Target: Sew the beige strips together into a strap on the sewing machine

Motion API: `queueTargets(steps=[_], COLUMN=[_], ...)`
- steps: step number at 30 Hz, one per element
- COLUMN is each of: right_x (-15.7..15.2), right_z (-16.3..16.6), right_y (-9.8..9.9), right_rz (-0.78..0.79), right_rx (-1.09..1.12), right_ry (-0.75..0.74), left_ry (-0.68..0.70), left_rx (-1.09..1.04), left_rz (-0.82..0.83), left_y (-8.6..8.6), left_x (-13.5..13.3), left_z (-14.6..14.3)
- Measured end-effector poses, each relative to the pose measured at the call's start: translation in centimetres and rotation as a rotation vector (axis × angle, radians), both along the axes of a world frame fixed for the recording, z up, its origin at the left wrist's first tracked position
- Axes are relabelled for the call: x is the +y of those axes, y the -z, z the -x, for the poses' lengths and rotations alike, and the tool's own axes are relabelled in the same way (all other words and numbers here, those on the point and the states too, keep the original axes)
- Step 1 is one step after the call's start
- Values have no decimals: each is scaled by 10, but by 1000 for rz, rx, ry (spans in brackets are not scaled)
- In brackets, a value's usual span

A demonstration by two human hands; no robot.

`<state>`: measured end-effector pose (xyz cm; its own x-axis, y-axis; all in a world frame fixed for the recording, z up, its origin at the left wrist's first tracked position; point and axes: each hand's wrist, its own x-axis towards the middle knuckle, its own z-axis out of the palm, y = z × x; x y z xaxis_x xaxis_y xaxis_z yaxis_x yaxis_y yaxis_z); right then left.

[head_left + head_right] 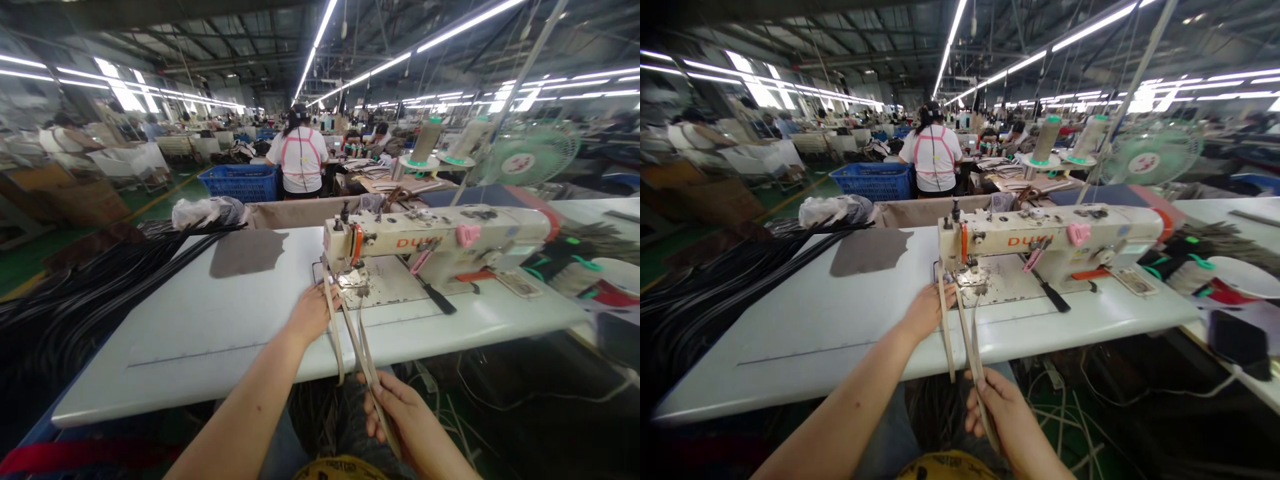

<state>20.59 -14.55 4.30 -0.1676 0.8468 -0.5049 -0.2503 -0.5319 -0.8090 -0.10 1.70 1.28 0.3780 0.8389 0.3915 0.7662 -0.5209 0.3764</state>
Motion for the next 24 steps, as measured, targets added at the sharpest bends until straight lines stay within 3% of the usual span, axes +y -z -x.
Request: queueTargets(steps=[5,24], right_x=[-11,-38], right_z=[-1,-4], right_y=[-4,13], right_rz=[3,2], right_rx=[-11,44], right_ry=[-10,-48], left_ry=[37,29], left_rx=[58,56], left_rz=[-11,15], left_y=[-3,-1], left_x=[1,7], left_z=[2,4])
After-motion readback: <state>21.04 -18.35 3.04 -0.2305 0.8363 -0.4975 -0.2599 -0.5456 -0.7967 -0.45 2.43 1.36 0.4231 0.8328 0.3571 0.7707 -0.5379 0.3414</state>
